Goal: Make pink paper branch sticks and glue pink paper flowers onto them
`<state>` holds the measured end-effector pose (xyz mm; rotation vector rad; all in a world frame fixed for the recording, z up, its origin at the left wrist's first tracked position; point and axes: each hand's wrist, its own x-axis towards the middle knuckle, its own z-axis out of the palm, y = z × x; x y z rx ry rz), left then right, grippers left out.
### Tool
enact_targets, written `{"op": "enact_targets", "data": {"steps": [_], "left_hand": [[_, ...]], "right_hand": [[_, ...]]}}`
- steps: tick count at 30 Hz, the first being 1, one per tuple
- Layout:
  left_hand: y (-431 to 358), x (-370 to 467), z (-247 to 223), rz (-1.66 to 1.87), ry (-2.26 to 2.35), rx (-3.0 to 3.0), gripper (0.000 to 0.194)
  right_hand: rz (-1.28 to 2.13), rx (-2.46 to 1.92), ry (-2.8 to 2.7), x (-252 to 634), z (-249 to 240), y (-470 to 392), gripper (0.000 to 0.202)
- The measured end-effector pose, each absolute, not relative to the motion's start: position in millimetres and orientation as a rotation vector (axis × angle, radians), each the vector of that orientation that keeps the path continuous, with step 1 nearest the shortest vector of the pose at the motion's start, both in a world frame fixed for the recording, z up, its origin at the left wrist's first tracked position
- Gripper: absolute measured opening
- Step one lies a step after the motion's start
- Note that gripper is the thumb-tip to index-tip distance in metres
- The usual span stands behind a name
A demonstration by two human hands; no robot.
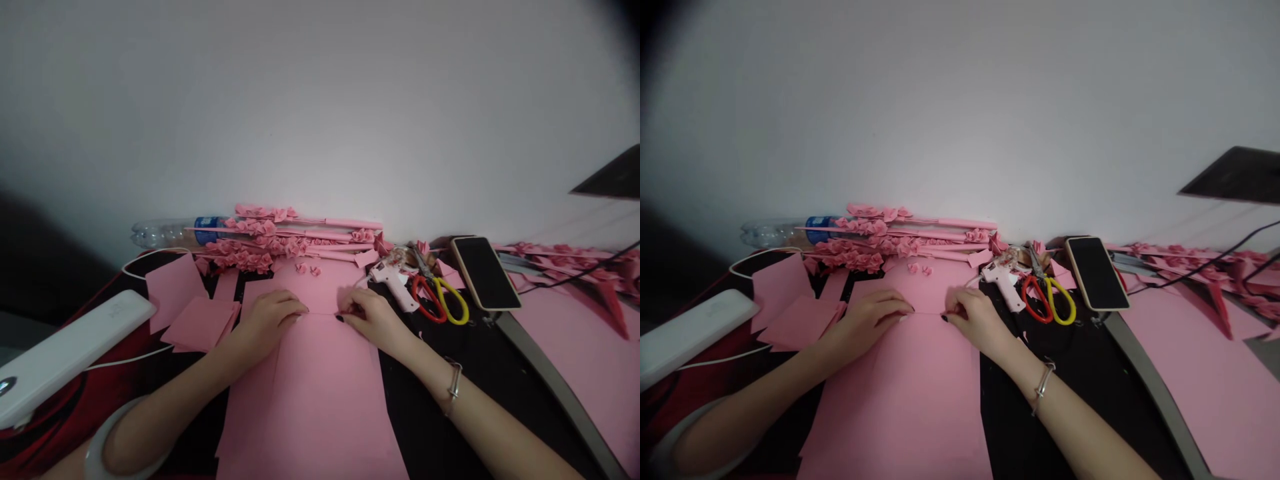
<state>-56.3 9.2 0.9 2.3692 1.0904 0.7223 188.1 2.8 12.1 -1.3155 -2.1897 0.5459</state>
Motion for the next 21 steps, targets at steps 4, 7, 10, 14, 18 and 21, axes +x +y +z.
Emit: {"op": "enact_targets", "data": {"steps": [4,7,10,14,18,21], "left_hand": [[10,-57,0,0.702,1.085,2.387,0.023],[9,-56,4,0.686,1.064,2.386,0.026],[7,-53,9,0.668,1.045,2.381,0.028],[5,-51,14,0.658,1.015,2.387,0.032],[3,-49,15,0.662,1.023,2.430,0.033],[2,-48,14,0.638,1.082,2.497,0.033]], "right_hand": [[0.612,-1.262,-2.190,191,13,1,0.020],[0.597,-1.269,-2.192,190,14,-2,0.020],[0.584,-1.273,-2.189,188,13,-6,0.018],[0.514,-1.208,-2.240,189,12,-9,0.015],[0.311,-1.143,-2.332,190,9,-9,0.018],[0.170,-1.100,-2.390,189,7,-10,0.020]]}}
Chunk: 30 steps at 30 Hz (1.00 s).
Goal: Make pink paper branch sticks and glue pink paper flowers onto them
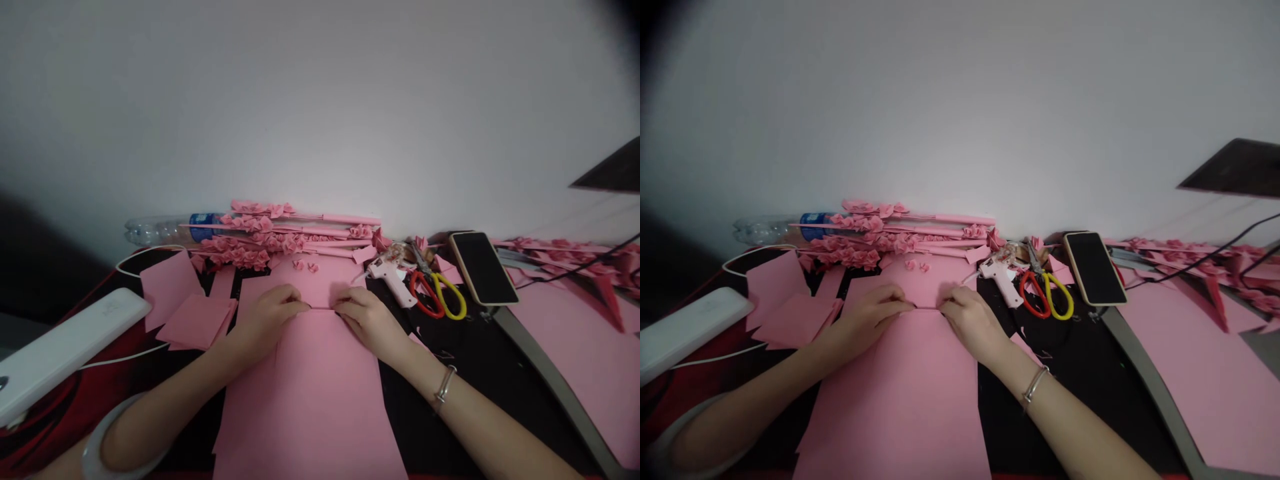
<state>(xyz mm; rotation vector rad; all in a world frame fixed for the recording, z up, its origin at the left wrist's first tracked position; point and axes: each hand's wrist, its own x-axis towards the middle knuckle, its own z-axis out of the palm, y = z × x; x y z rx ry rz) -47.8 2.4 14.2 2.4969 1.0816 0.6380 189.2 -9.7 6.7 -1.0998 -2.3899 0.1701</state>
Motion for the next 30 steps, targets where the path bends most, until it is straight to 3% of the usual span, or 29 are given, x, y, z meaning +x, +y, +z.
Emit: {"op": "enact_targets", "data": {"steps": [5,9,12,19,25,30], "left_hand": [[3,-50,5,0.732,0.952,2.696,0.034],[-12,-46,4,0.444,0.991,2.829,0.039],[-29,-37,4,0.331,1.203,2.765,0.052],[-39,-27,-6,0.382,1.083,2.699,0.066],[-40,-31,2,0.250,1.259,2.739,0.053],[-39,-37,12,0.196,1.465,2.880,0.039]], "right_hand": [[-0.051,-1.114,-2.521,186,5,-16,0.024],[-0.157,-1.221,-2.595,180,8,-29,0.029],[-0.118,-1.345,-2.602,170,11,-42,0.038],[0.083,-1.344,-2.637,152,11,-57,0.061],[0.000,-1.516,-2.585,167,22,-55,0.054],[-0.143,-1.645,-2.543,186,24,-49,0.032]]}}
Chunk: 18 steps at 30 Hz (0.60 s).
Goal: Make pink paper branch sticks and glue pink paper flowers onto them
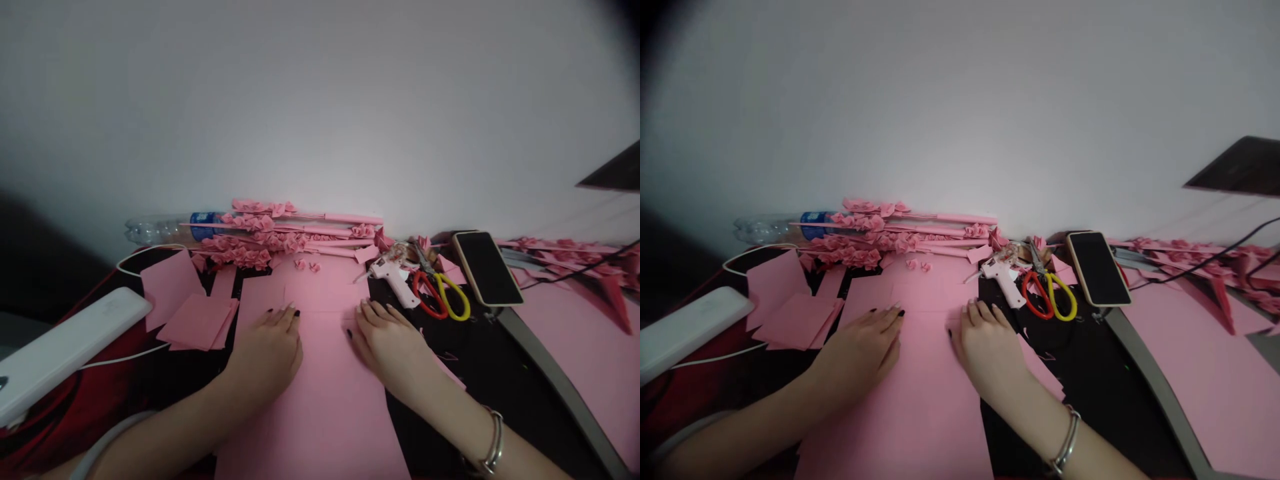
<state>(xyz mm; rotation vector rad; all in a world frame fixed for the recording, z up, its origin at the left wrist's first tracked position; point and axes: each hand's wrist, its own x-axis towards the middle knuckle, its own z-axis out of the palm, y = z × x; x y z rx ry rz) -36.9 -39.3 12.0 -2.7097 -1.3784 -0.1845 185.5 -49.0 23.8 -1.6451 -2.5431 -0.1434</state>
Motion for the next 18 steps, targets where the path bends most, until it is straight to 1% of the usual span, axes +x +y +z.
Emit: {"op": "enact_targets", "data": {"steps": [1,3,7,9,13,15,18], "left_hand": [[-38,-38,13,-0.196,-1.373,-2.682,0.035],[-33,-41,15,-0.259,-1.372,-2.668,0.030],[-21,-45,17,-0.465,-1.390,-2.737,0.031],[-17,-48,17,-0.537,-1.400,-2.788,0.030],[-10,-52,20,-0.584,-1.470,-2.866,0.023],[-8,-53,22,-0.553,-1.492,-2.893,0.021],[-5,-54,22,-0.562,-1.495,-2.918,0.015]], "right_hand": [[-0.148,-1.634,-2.530,189,23,-46,0.026],[-0.129,-1.580,-2.475,193,20,-41,0.022],[-0.038,-1.439,-2.292,199,14,-29,0.017],[0.073,-1.400,-2.195,202,11,-24,0.014],[0.442,-1.445,-2.065,206,12,-17,0.014],[0.532,-1.458,-2.034,207,13,-16,0.012],[0.597,-1.409,-2.031,208,15,-15,0.018]]}}
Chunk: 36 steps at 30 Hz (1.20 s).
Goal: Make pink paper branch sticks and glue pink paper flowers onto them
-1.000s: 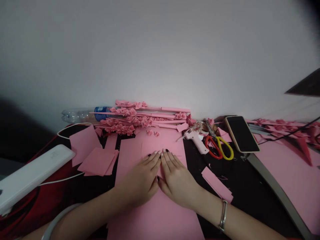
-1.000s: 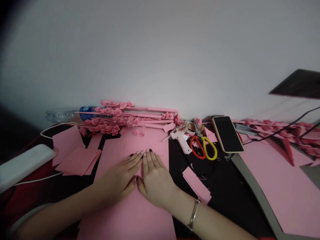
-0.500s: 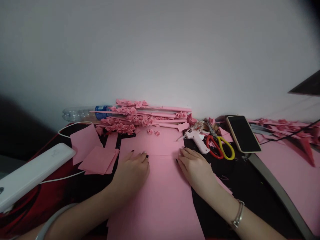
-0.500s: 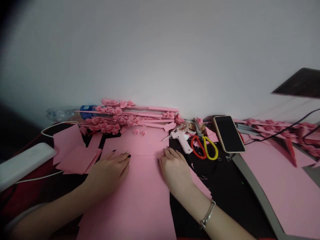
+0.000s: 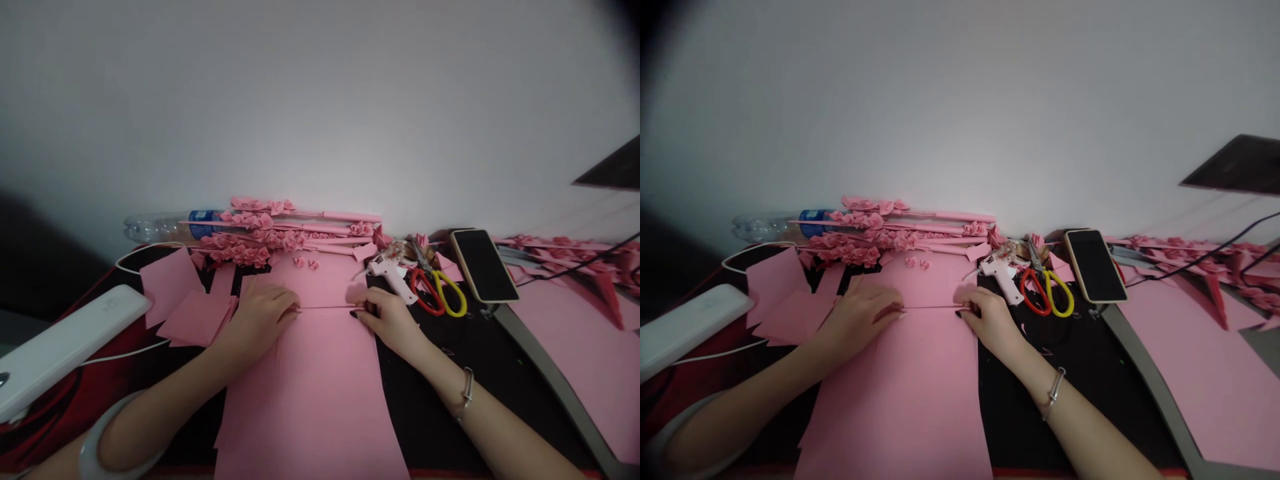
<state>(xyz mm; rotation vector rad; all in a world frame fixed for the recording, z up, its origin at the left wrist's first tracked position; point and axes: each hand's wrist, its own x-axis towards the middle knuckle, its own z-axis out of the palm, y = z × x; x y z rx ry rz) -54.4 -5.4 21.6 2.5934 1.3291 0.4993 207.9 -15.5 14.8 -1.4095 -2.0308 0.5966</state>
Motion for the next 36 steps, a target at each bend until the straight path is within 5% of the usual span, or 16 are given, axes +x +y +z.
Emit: {"op": "enact_targets", "data": {"steps": [17,24,36], "left_hand": [[-12,-49,27,0.416,1.107,2.778,0.026],[-22,-31,7,0.303,1.038,2.780,0.059],[-24,-37,36,-0.085,1.418,2.636,0.042]], "right_hand": [[-0.095,-1.207,-2.616,196,15,-32,0.026],[-0.097,-1.171,-2.741,160,14,-51,0.047],[-0.353,-1.574,-2.694,184,25,-50,0.026]]}}
